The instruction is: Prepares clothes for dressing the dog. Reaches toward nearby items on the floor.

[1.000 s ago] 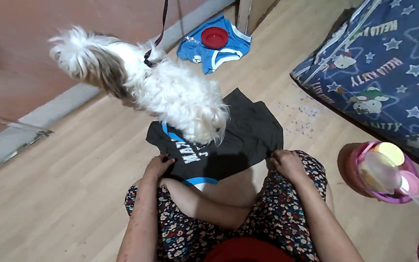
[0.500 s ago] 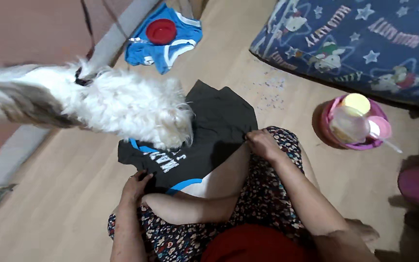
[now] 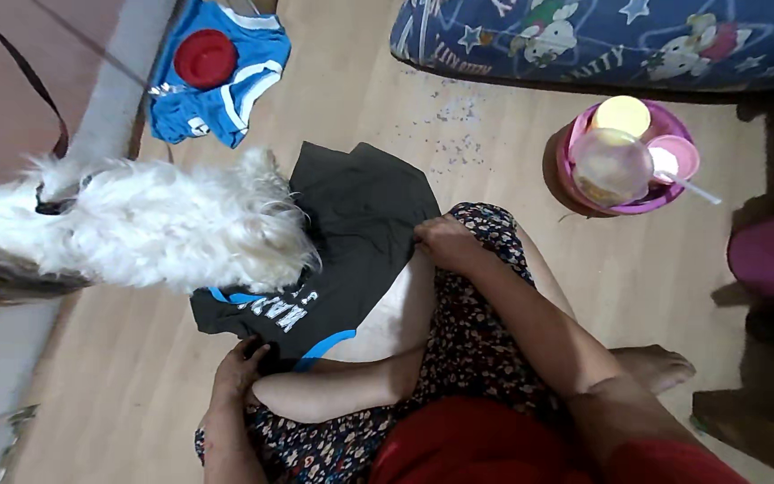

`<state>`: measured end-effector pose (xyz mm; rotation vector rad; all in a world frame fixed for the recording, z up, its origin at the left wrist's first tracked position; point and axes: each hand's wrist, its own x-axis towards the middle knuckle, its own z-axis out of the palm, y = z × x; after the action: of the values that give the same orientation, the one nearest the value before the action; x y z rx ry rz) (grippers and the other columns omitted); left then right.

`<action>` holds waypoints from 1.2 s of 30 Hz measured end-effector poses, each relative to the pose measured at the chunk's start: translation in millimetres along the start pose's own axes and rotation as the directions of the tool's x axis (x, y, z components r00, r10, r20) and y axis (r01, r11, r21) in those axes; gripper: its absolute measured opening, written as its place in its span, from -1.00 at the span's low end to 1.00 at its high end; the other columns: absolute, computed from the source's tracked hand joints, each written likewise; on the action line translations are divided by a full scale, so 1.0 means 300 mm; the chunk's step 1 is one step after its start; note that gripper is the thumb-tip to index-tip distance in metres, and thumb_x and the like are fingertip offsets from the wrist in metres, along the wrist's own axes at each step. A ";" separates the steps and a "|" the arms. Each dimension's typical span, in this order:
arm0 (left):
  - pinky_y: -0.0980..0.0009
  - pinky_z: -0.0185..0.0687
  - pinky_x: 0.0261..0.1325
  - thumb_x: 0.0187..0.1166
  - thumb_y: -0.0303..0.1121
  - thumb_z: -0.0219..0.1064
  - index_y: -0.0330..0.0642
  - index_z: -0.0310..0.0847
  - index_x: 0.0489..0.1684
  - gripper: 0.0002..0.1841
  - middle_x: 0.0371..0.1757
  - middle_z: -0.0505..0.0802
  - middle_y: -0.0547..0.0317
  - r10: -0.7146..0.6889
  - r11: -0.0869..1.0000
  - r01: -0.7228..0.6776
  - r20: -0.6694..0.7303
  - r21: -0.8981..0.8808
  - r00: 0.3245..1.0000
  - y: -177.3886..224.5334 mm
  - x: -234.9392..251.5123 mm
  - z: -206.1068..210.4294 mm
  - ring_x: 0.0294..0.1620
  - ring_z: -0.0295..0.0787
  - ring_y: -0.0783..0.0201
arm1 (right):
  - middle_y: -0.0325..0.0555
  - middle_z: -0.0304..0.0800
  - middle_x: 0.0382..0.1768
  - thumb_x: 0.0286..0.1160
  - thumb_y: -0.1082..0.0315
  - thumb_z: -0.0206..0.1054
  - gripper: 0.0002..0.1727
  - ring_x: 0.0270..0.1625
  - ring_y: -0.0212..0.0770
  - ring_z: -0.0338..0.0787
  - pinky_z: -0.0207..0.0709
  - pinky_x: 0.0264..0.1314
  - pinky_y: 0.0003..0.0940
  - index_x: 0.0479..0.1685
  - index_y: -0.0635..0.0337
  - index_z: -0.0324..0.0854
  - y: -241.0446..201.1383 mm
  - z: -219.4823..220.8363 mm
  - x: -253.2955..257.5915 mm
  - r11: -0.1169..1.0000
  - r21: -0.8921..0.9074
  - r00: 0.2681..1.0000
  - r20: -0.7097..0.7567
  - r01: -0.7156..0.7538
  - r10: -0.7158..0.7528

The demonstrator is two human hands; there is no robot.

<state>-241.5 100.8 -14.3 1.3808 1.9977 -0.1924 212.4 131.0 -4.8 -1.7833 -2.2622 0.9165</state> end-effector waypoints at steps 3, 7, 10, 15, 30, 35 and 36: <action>-0.24 0.19 0.65 0.74 -0.32 0.29 -0.42 0.49 0.53 -0.53 0.47 0.64 -0.43 -0.003 1.000 0.002 0.018 0.025 1.000 0.012 -0.002 -0.004 0.59 0.48 -0.31 | 0.25 0.82 0.05 0.70 0.35 0.26 -0.74 0.26 0.22 0.76 0.38 0.47 0.16 0.09 0.37 0.71 0.005 0.005 0.003 1.000 0.006 1.000 -0.011 0.008 -0.008; -0.25 0.19 0.65 0.75 -0.29 0.27 -0.40 0.50 0.52 -0.54 0.47 0.65 -0.41 -0.001 0.999 0.001 0.018 0.036 1.000 0.010 -0.001 -0.004 0.59 0.48 -0.30 | 0.26 0.82 0.05 0.70 0.36 0.26 -0.73 0.25 0.22 0.77 0.40 0.46 0.17 0.10 0.38 0.72 0.002 0.004 0.001 1.000 -0.011 1.000 -0.018 0.017 -0.017; -0.30 0.20 0.63 0.76 -0.27 0.26 -0.38 0.49 0.55 -0.52 0.47 0.64 -0.44 -0.009 1.000 0.008 0.014 0.024 1.000 0.014 -0.005 -0.005 0.58 0.48 -0.34 | 0.27 0.82 0.06 0.69 0.35 0.27 -0.72 0.26 0.24 0.76 0.40 0.46 0.19 0.11 0.39 0.72 -0.001 0.004 0.002 0.999 -0.032 1.000 -0.008 0.004 -0.005; -0.29 0.20 0.63 0.76 -0.24 0.26 -0.36 0.49 0.56 -0.51 0.48 0.64 -0.42 -0.013 1.000 0.013 0.012 -0.006 1.000 0.008 -0.002 -0.005 0.59 0.47 -0.33 | 0.27 0.82 0.06 0.70 0.34 0.25 -0.73 0.26 0.24 0.76 0.40 0.44 0.20 0.09 0.39 0.72 -0.002 0.012 0.010 0.997 -0.073 1.000 0.003 -0.001 0.002; -0.30 0.21 0.63 0.76 -0.22 0.26 -0.29 0.50 0.57 -0.52 0.49 0.63 -0.39 -0.023 1.000 0.024 0.021 -0.014 1.000 -0.008 0.016 -0.002 0.60 0.47 -0.32 | 0.25 0.83 0.04 0.71 0.34 0.26 -0.74 0.25 0.22 0.77 0.40 0.44 0.20 0.08 0.37 0.72 0.003 0.017 0.021 0.996 -0.091 0.999 0.031 -0.013 0.016; -0.27 0.18 0.65 0.76 -0.24 0.26 -0.33 0.49 0.56 -0.52 0.50 0.63 -0.40 -0.018 1.000 0.018 0.023 -0.008 1.000 0.005 0.005 -0.007 0.61 0.46 -0.31 | 0.24 0.82 0.05 0.71 0.34 0.26 -0.73 0.26 0.22 0.76 0.39 0.46 0.20 0.11 0.37 0.72 0.004 0.017 0.021 0.996 -0.085 0.999 0.027 -0.020 0.022; -0.27 0.18 0.65 0.76 -0.24 0.26 -0.32 0.49 0.56 -0.52 0.50 0.63 -0.39 -0.019 1.000 0.019 0.024 -0.002 1.000 0.006 0.005 -0.007 0.61 0.46 -0.30 | 0.24 0.82 0.06 0.71 0.34 0.25 -0.72 0.26 0.21 0.76 0.39 0.46 0.20 0.11 0.37 0.72 0.004 0.017 0.021 0.996 -0.083 0.999 0.026 -0.019 0.021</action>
<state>-241.2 103.9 -13.1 1.3527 1.9910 -0.2146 209.4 134.9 -11.2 -1.8417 -2.3357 0.8674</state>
